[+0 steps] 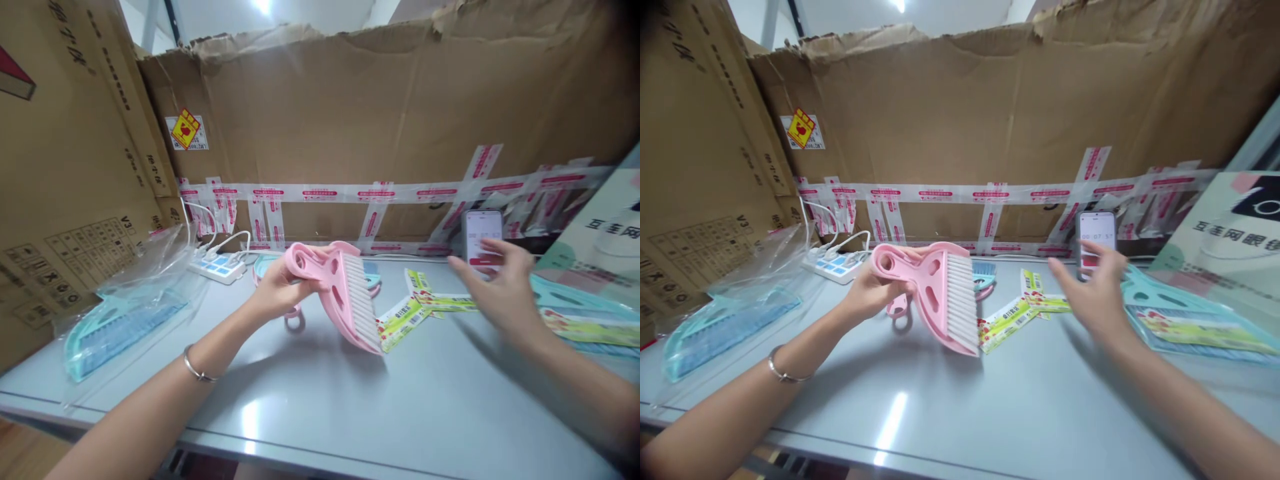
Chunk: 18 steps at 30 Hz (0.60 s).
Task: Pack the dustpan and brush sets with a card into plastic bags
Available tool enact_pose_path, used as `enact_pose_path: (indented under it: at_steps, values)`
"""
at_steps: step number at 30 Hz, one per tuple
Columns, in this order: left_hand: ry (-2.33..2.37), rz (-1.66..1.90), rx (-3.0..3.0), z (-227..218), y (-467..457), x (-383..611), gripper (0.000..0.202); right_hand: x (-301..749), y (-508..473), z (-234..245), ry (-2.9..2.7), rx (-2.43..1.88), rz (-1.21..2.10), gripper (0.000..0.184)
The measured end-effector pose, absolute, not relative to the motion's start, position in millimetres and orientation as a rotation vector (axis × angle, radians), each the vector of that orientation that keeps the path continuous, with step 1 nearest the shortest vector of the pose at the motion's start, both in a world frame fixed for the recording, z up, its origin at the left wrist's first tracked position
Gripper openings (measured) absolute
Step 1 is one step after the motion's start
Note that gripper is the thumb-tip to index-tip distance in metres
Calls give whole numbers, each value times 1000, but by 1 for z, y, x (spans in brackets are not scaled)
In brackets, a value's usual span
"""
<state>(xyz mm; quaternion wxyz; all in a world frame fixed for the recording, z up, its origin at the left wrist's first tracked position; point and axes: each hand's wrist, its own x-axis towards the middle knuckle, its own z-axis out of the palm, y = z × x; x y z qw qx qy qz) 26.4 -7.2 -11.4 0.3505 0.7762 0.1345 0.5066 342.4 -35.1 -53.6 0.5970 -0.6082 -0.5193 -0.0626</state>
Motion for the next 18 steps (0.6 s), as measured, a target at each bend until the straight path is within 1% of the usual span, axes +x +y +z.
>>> enact_pose_path:
  at_steps: [1,3,6,8,9,11,14,16,18]
  values:
    - [316,1318,2062,-11,-10,29,26,323,-39,-44,-1443,-1305,-129,44]
    - [262,1344,2161,-8,-16,34,25,280,-45,-23,-1973,-1066,22,32]
    - [276,1400,2310,-3,-24,32,27,237,-46,4,-2236,-904,204,22]
    - [394,1511,2335,2,-27,22,24,232,-42,18,-2241,-886,203,16]
    - [492,1600,2298,4,-27,15,22,236,-39,23,-2200,-891,147,15]
    - [701,1822,2160,7,-26,0,20,250,-31,29,-2022,-932,-43,15]
    - [912,2107,2093,6,-18,-22,26,273,-14,20,-1747,-1015,-314,13]
    - [1005,2080,2257,-1,-8,-31,25,281,0,3,-1754,-1046,-363,12]
    - [1104,1827,2479,-11,2,-37,19,284,16,-16,-1901,-1056,-314,11]
